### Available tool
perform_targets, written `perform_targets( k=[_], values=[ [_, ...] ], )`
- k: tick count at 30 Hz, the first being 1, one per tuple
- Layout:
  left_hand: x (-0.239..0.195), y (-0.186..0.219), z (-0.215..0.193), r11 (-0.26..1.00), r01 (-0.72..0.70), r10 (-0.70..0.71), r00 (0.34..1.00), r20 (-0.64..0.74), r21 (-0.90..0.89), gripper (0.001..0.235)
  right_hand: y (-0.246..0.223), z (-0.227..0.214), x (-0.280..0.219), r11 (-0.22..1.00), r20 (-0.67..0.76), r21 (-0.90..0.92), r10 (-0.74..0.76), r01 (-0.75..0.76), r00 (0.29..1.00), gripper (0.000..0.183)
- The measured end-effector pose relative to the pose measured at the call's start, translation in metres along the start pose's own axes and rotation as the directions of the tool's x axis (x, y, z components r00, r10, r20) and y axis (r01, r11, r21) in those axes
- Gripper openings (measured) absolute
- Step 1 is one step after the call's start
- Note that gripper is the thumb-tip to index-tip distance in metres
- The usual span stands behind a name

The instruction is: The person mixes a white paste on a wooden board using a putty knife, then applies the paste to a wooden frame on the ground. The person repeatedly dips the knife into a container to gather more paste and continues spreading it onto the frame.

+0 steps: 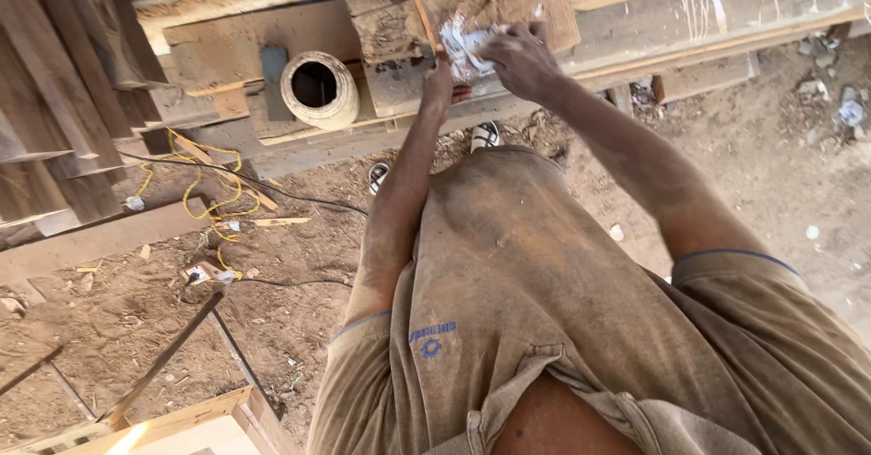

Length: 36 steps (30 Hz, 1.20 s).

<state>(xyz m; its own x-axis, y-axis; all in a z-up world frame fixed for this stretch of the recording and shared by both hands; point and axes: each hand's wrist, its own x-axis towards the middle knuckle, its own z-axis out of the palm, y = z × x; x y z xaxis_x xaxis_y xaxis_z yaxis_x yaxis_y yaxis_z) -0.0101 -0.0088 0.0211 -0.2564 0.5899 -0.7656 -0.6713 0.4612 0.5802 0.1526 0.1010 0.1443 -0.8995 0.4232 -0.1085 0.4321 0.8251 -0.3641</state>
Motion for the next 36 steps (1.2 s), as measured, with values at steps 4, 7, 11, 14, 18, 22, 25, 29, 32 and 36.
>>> perform_targets(
  k=[4,7,11,14,18,22,25,29,32,36],
  values=[
    [0.007,0.000,0.000,0.996,-0.019,0.016,0.999,0.039,0.085,0.088,0.015,-0.042,-0.012,0.997,0.037,0.041,0.066,-0.068,0.997,0.026],
    [0.009,-0.006,-0.003,0.994,-0.008,0.005,1.000,0.026,0.105,0.093,0.019,-0.050,0.012,0.977,-0.186,0.147,0.178,-0.152,0.966,0.021],
    [0.013,-0.001,-0.002,0.993,-0.014,0.015,1.000,-0.009,0.120,0.098,0.007,-0.020,0.040,0.991,-0.116,0.030,0.129,-0.127,0.985,0.023],
    [0.013,-0.003,0.001,0.987,-0.033,0.035,0.999,-0.008,0.154,0.099,0.011,-0.011,0.018,0.997,-0.012,0.048,0.060,-0.060,0.998,0.022],
    [0.010,-0.002,-0.007,0.989,-0.023,0.020,0.999,0.028,0.145,0.096,0.037,-0.042,-0.005,0.991,0.146,-0.126,-0.015,0.034,0.989,0.027],
    [0.014,-0.001,-0.002,0.987,-0.009,0.004,1.000,0.030,0.159,0.093,0.052,-0.058,0.017,0.949,0.038,0.106,0.296,-0.298,0.954,0.025],
    [0.013,-0.005,-0.002,0.983,-0.006,0.005,1.000,0.005,0.185,0.093,0.035,-0.025,0.032,0.980,-0.073,-0.109,0.161,-0.168,0.984,0.051],
    [0.014,-0.004,-0.003,0.980,-0.007,0.013,0.999,-0.029,0.197,0.093,0.018,0.011,-0.007,0.987,-0.136,-0.158,-0.041,0.020,0.990,0.063],
    [0.009,-0.018,-0.003,0.982,0.003,0.003,0.999,-0.032,0.188,0.094,0.029,0.000,-0.058,0.954,0.044,-0.293,-0.053,0.064,0.998,0.060],
    [0.013,-0.003,-0.005,0.979,0.022,-0.022,1.000,-0.004,0.203,0.096,0.054,-0.061,-0.044,0.991,0.170,-0.117,-0.045,0.065,0.985,0.035]
  ],
)
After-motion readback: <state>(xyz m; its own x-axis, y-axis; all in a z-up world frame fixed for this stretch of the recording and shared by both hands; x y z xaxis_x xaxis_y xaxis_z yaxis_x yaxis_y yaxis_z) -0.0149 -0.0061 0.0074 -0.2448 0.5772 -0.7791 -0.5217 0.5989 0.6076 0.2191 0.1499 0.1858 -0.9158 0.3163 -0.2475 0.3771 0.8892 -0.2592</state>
